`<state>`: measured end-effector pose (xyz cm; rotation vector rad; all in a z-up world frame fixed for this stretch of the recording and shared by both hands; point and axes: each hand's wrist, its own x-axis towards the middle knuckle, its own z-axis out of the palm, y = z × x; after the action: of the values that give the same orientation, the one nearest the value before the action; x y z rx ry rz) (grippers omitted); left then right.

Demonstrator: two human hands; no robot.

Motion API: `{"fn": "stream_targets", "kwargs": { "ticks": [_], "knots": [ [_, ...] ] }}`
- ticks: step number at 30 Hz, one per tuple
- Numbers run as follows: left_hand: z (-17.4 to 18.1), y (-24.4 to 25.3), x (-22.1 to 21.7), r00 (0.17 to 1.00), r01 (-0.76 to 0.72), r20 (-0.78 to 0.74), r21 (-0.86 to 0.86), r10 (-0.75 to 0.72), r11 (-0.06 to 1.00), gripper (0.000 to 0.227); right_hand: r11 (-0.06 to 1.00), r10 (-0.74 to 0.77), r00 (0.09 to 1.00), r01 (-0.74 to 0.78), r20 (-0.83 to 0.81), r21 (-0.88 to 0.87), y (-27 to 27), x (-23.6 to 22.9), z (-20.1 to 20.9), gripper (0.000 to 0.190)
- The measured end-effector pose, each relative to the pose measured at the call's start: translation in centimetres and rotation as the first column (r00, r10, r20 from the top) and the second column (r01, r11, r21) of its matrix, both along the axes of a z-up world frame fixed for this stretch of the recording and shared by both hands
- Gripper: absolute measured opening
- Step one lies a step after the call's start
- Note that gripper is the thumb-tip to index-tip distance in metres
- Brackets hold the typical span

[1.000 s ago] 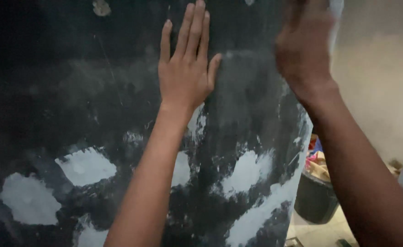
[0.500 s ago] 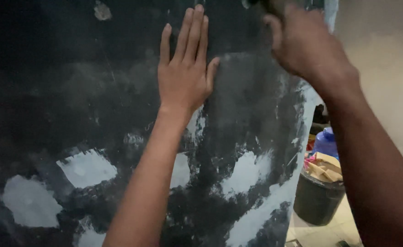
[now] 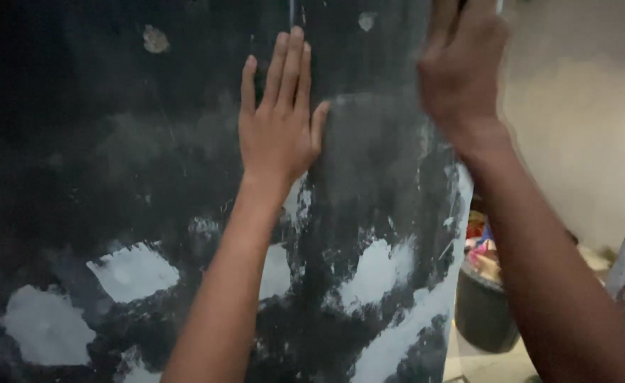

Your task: The person positions nails against a wall by hand, picks up a hammer, and drives a nail into the wall with the hammer.

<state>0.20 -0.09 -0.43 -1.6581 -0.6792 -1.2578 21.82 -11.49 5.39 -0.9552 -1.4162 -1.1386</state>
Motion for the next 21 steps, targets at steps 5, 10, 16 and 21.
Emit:
{"fn": "stream_targets", "kwargs": {
  "ticks": [5, 10, 16, 21],
  "knots": [
    [-0.1, 0.2, -0.3, 1.0, -0.03, 0.0, -0.003, 0.03, 1.0, 0.07, 0.933, -0.19, 0.982, 0.182, 0.004, -0.311, 0.8, 0.1, -0.5, 0.031],
    [0.0, 0.0, 0.1, 1.0, -0.009, 0.008, -0.025, 0.009, 1.0, 0.069, 0.995, 0.037, 0.999, -0.035, -0.021, 0.096, -0.1, -1.8, -0.5, 0.025],
    [-0.6, 0.2, 0.0, 1.0, -0.024, -0.004, -0.028, 0.024, 0.999, 0.069, 0.953, -0.156, 0.987, 0.14, -0.041, -0.27, -0.4, -0.6, -0.7, 0.032],
    [0.0, 0.4, 0.0, 1.0, -0.031, 0.004, -0.002, 0.031, 1.0, 0.069, 0.997, -0.041, 0.993, 0.034, -0.107, -0.066, 0.5, -1.2, -0.9, 0.039]
  ]
}}
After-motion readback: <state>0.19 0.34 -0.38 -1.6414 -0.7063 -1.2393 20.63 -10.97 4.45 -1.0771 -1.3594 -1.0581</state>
